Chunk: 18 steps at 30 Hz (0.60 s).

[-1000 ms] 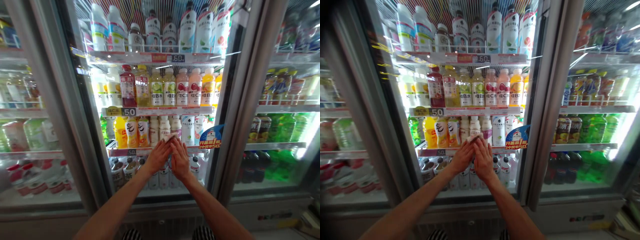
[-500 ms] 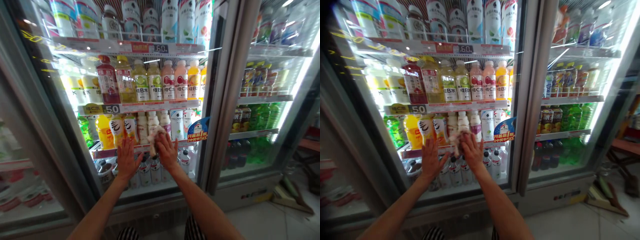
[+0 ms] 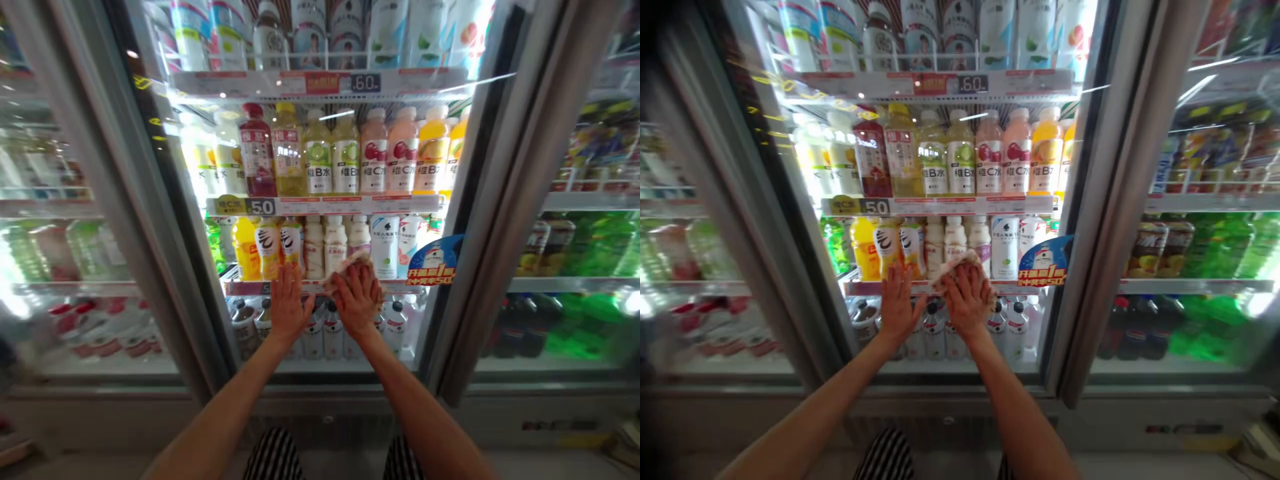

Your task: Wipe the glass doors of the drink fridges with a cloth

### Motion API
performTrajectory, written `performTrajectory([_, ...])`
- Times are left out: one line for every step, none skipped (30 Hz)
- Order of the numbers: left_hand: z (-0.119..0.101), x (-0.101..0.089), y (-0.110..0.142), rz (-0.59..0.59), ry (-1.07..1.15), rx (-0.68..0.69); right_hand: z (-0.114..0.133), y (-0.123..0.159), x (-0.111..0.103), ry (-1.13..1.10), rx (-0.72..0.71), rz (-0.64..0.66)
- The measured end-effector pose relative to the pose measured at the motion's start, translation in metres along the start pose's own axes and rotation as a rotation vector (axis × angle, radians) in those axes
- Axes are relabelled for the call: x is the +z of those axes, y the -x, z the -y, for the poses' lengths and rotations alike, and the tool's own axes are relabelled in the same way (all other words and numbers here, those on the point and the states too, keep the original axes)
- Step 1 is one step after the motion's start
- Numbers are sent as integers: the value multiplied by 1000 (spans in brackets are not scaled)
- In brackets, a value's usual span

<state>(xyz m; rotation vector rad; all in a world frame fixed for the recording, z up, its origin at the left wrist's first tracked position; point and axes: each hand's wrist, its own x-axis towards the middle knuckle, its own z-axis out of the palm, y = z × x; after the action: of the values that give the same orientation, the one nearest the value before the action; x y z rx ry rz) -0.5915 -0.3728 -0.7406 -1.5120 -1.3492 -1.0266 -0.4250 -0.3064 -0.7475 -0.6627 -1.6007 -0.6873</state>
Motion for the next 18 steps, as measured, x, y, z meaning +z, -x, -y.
performTrajectory([3, -2, 1, 12, -12, 21, -17, 0, -5, 16, -26, -2])
performTrajectory([5, -4, 1, 24, -19, 39, -40, 0, -12, 57, -35, -30])
performTrajectory([6, -4, 2, 32, -21, 50, -64, -3, -19, 111, 37, -92])
performTrajectory([6, -4, 2, 35, -23, 49, -86, -6, -26, 163, 144, -152])
performTrajectory([5, -3, 3, 34, -22, 40, -103, -11, -30, 194, 258, -225])
performTrajectory([3, -2, 3, 32, -21, 25, -112, -17, -32, 187, 313, -270])
performTrajectory([1, 0, 3, 31, -17, 9, -113, -22, -31, 168, 328, -281])
performTrajectory([0, 1, 3, 37, -11, -5, -104, -27, -27, 132, 298, -255])
performTrajectory([-1, 2, 4, 50, -2, -15, -90, -30, -21, 91, 235, -198])
performTrajectory([-1, 1, 4, 70, 12, -17, -71, -31, -14, 52, 162, -132])
performTrajectory([-1, -1, 4, 95, 29, -19, -51, -31, -9, 21, 101, -73])
performTrajectory([-1, -4, 3, 121, 52, -25, -33, -30, -4, -7, 64, -42])
performTrajectory([-1, -9, 2, 144, 85, -34, -18, -30, -2, -42, 53, -38])
performTrajectory([-3, -14, 1, 161, 131, -53, -7, -30, -2, -96, 64, -51])
performTrajectory([-8, -21, -2, 170, 194, -89, 2, -30, -5, -169, 110, -79])
performTrajectory([-14, -27, -6, 174, 276, -147, 8, -32, -10, -260, 201, -113])
performTrajectory([-23, -33, -10, 179, 382, -222, 14, -35, -16, -372, 333, -144])
performTrajectory([-34, -39, -14, 193, 521, -314, 20, -37, -23, -521, 485, -160])
